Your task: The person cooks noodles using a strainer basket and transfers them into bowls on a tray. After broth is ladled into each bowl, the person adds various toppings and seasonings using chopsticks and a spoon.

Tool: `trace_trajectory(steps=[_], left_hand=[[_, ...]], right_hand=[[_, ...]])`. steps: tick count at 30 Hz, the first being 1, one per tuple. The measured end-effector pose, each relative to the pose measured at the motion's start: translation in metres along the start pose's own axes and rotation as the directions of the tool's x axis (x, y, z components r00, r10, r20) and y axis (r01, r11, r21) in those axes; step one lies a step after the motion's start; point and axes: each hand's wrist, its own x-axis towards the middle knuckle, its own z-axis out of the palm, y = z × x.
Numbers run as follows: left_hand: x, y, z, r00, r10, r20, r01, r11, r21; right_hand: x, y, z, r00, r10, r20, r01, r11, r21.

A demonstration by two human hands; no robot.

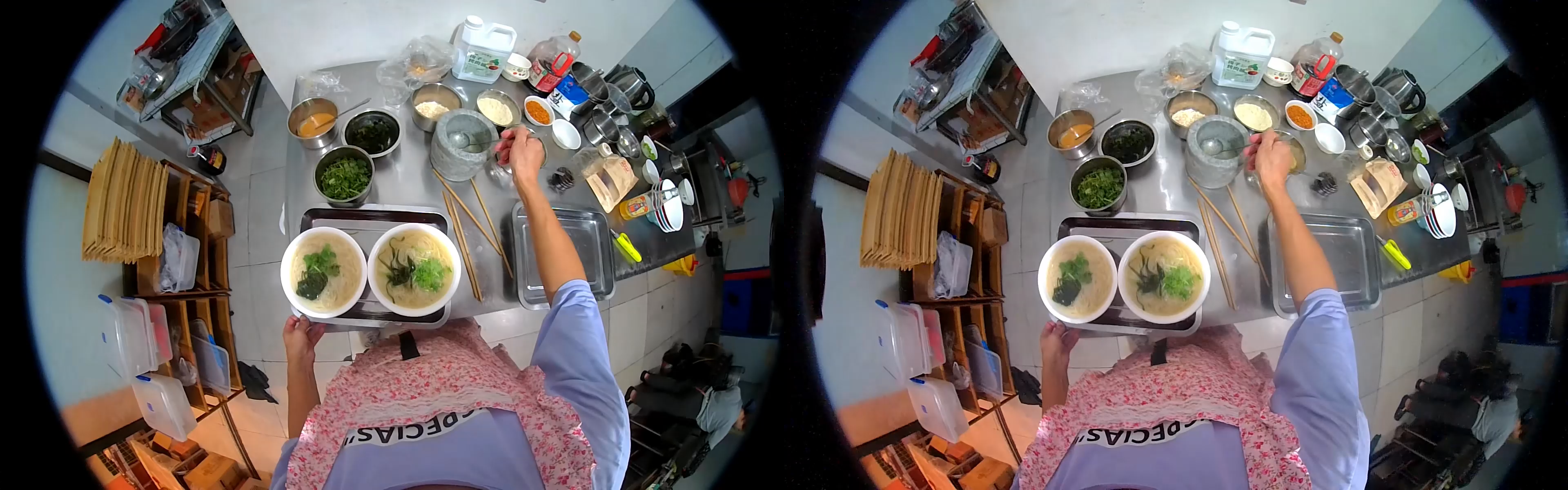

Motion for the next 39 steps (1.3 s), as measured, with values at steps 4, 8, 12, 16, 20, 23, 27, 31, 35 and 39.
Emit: trace_trajectory(steps=[4,8,12,16,20,23,27,31,35,39], left_hand=[[-0.004,0.004,0.003,1.000,0.000,0.012,0.000,1.000,-0.015],[-0.002,0.002,-0.001,0.999,-0.004,0.038,0.005,1.000,-0.016],[0.002,0.002,-0.003,0.998,-0.007,0.069,0.009,1.000,-0.020],[-0.001,0.003,-0.003,0.997,-0.015,0.071,0.017,0.999,-0.031],[0.004,0.001,-0.003,0.997,-0.012,0.081,0.013,1.000,-0.023],[0.003,0.002,-0.003,0.999,-0.017,0.051,0.018,1.000,-0.017],[-0.002,0.006,0.001,0.999,-0.017,0.045,0.018,1.000,-0.017],[-0.001,0.003,-0.002,0.998,-0.015,0.055,0.015,1.000,-0.001],[0.000,0.001,-0.002,0.999,-0.011,0.049,0.012,1.000,-0.013],[-0.001,0.001,0.000,1.000,-0.011,0.021,0.011,1.000,0.000]], right_hand=[[-0.005,-0.014,-0.006,0.999,0.033,-0.032,-0.031,0.997,0.067],[-0.022,-0.036,-0.017,0.999,-0.007,-0.036,0.013,0.988,0.153],[-0.050,-0.062,-0.032,1.000,-0.026,0.002,0.025,0.979,0.201],[-0.094,-0.082,-0.048,0.997,-0.012,0.077,-0.002,0.985,0.171],[-0.144,-0.082,-0.058,0.971,0.120,0.208,-0.146,0.983,0.112],[-0.180,-0.070,-0.056,0.930,0.223,0.291,-0.240,0.970,0.023],[-0.230,-0.049,-0.055,0.843,-0.090,0.530,0.197,0.969,-0.148],[-0.226,-0.059,-0.064,0.394,-0.593,0.702,0.871,0.485,-0.079],[-0.179,-0.063,-0.059,0.755,-0.543,0.368,0.614,0.782,-0.104],[-0.092,-0.052,-0.029,0.927,-0.337,0.168,0.362,0.920,-0.153]])
